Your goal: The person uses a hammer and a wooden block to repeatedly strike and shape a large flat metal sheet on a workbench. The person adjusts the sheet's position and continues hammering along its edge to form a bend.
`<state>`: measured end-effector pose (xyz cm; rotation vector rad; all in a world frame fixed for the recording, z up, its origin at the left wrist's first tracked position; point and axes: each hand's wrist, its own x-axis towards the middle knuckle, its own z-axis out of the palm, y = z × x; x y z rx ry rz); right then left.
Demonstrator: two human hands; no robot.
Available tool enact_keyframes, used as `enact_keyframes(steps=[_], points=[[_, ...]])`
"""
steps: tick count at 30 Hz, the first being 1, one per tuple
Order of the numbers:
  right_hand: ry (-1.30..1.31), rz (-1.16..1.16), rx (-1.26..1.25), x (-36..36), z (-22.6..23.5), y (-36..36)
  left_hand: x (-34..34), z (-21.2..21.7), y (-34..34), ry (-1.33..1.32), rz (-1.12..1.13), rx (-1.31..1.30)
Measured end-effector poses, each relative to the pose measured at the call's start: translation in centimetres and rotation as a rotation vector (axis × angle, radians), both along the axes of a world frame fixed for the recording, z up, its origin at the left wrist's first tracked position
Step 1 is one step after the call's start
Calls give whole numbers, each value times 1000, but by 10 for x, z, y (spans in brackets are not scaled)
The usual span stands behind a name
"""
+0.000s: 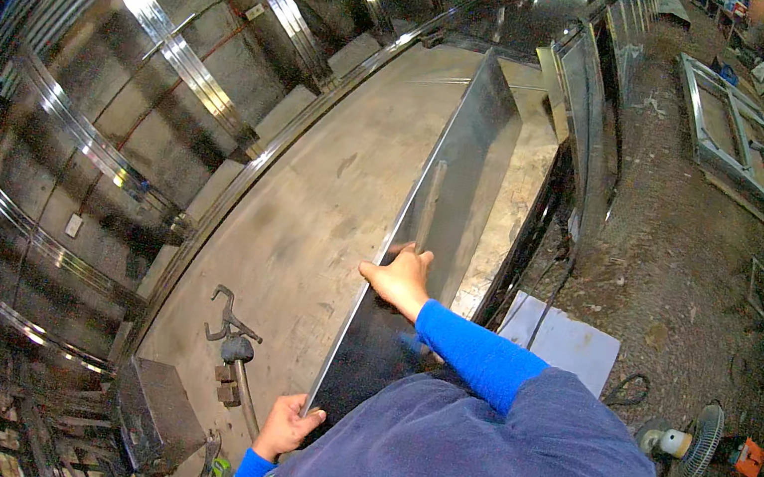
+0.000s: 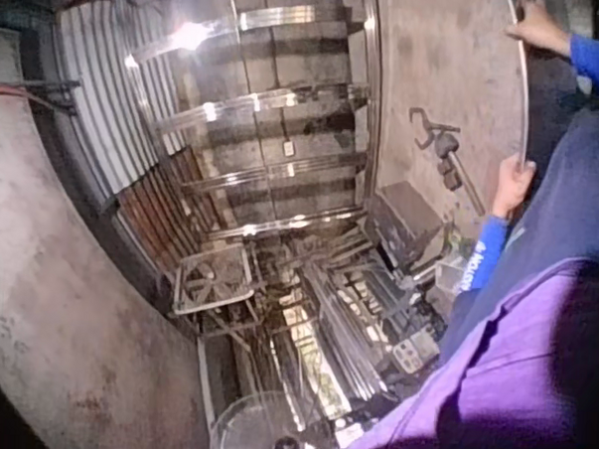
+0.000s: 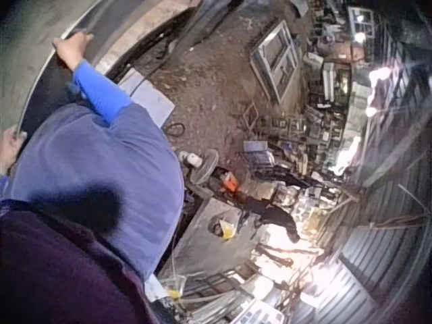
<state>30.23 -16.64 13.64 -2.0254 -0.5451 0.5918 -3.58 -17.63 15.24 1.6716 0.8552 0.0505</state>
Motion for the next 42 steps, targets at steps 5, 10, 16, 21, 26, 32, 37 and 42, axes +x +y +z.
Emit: enact_keyframes(steps=[5,10,16,21,26,32,37,42], points=[[-36,146,146,5,9,-5,-13,-34,-40,-18,155,50],[-101,181,179,1,-13,14,9,25,-53,202,84,604],[173,239,333,7,-64,15,11,15,-28,432,-70,967],[-47,337,204,22,-97,-55,8,-52,-43,376,-86,849],[92,341,-44,50,-99,-156,26,-99,-70,379,-136,680],[28,119,-192,61,-113,-246,67,-149,-93,336,-279,719],[-150,183,-184,58,-114,-274,103,-167,-100,250,-275,742],[-137,149,-130,67,-114,-299,139,-188,-107,261,-306,737]])
